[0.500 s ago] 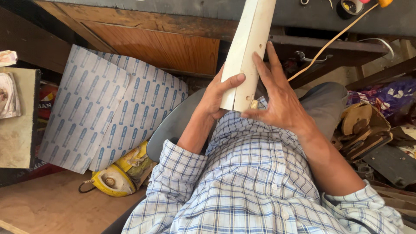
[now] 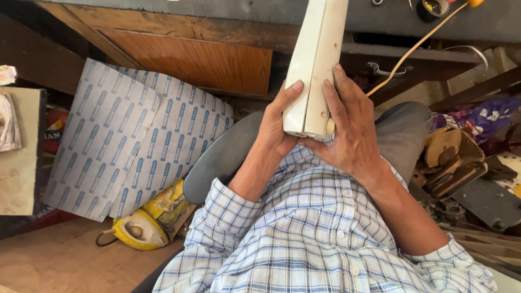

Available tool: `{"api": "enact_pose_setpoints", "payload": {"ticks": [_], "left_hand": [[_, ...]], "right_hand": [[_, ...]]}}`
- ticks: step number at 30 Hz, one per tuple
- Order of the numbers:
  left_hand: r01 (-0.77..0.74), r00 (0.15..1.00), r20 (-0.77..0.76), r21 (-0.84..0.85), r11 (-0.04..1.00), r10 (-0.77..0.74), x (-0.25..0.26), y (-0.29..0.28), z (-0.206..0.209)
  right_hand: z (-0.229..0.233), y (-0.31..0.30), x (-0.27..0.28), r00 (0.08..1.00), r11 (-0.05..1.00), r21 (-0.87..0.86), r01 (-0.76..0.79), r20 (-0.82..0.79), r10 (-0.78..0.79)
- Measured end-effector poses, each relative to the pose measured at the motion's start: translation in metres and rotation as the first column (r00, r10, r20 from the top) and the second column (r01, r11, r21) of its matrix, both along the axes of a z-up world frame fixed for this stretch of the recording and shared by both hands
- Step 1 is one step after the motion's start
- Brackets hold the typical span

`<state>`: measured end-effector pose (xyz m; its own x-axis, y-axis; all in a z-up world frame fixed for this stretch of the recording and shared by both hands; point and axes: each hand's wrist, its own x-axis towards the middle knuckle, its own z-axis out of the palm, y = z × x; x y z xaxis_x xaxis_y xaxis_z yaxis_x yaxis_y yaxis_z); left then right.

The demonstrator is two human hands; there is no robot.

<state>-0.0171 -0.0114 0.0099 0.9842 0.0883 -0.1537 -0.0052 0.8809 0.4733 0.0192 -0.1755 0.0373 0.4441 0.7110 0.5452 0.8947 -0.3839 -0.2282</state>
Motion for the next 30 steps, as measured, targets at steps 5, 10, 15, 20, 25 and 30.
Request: {"api": "enact_pose_setpoints", "payload": {"ticks": [5,10,15,20,25,30], "left_hand": [[-0.029,0.999,0.012,-0.049,0.998,0.030,0.002,-0.005,-0.002],[-0.037,0.999,0.007,-0.031,0.999,0.037,0.003,-0.007,-0.002],[-0.053,0.999,0.003,-0.022,0.998,0.053,0.004,-0.008,-0.002],[-0.020,0.999,0.047,-0.033,0.999,0.021,0.001,0.000,0.008],[0.018,0.990,0.136,0.112,0.993,-0.034,-0.004,0.007,0.035],[-0.003,0.953,0.292,0.286,0.958,-0.084,0.000,0.004,0.072]], "right_hand": [[0.006,-0.003,0.002,1.000,0.999,-0.039,-0.016,0.006,0.016],[0.008,-0.002,0.009,0.996,0.997,0.005,-0.079,0.035,0.079],[0.007,0.002,0.011,0.990,0.991,0.037,-0.127,0.067,0.124],[0.019,0.001,0.022,0.965,0.988,-0.057,-0.142,0.215,0.151],[0.043,0.007,0.047,0.929,0.966,0.054,-0.254,0.292,0.228],[0.077,0.018,0.063,0.879,0.846,0.292,-0.447,0.317,0.355]]}}
